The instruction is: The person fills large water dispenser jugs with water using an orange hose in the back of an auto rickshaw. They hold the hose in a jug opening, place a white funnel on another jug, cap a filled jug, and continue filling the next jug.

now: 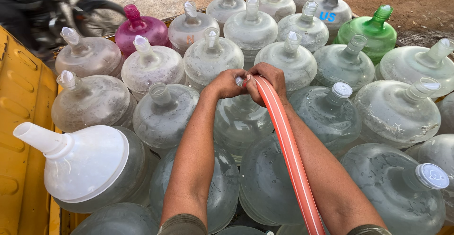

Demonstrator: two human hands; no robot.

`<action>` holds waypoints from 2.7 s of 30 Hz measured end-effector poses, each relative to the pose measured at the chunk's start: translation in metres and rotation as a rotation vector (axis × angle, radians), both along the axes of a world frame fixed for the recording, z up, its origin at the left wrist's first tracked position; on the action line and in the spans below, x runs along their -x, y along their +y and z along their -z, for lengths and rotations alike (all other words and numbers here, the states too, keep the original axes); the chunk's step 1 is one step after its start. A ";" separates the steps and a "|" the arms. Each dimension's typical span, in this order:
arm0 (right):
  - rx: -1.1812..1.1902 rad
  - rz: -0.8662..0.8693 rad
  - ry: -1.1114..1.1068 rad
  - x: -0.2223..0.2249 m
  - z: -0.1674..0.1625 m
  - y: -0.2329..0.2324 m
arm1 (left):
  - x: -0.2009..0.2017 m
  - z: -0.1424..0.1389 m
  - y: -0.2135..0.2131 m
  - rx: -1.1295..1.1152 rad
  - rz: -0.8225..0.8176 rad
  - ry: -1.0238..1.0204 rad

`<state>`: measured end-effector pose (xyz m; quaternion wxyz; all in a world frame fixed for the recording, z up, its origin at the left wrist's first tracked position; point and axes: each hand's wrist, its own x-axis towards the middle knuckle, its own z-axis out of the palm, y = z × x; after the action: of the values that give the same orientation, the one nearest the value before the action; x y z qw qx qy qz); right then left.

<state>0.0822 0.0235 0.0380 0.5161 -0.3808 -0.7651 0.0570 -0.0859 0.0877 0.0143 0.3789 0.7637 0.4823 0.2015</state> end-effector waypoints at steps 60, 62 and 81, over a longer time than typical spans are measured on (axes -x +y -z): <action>0.029 0.020 -0.020 -0.003 -0.005 -0.003 | 0.004 0.026 0.028 -0.191 -0.247 -0.148; 0.015 0.015 -0.023 -0.005 -0.005 -0.004 | 0.002 0.024 0.028 0.000 -0.281 -0.213; 0.000 0.014 -0.022 -0.001 0.001 0.000 | 0.007 0.008 0.013 -0.237 -0.172 -0.182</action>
<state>0.0831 0.0238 0.0374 0.5080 -0.3866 -0.7681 0.0494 -0.0931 0.1007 0.0059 0.3095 0.7374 0.4826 0.3570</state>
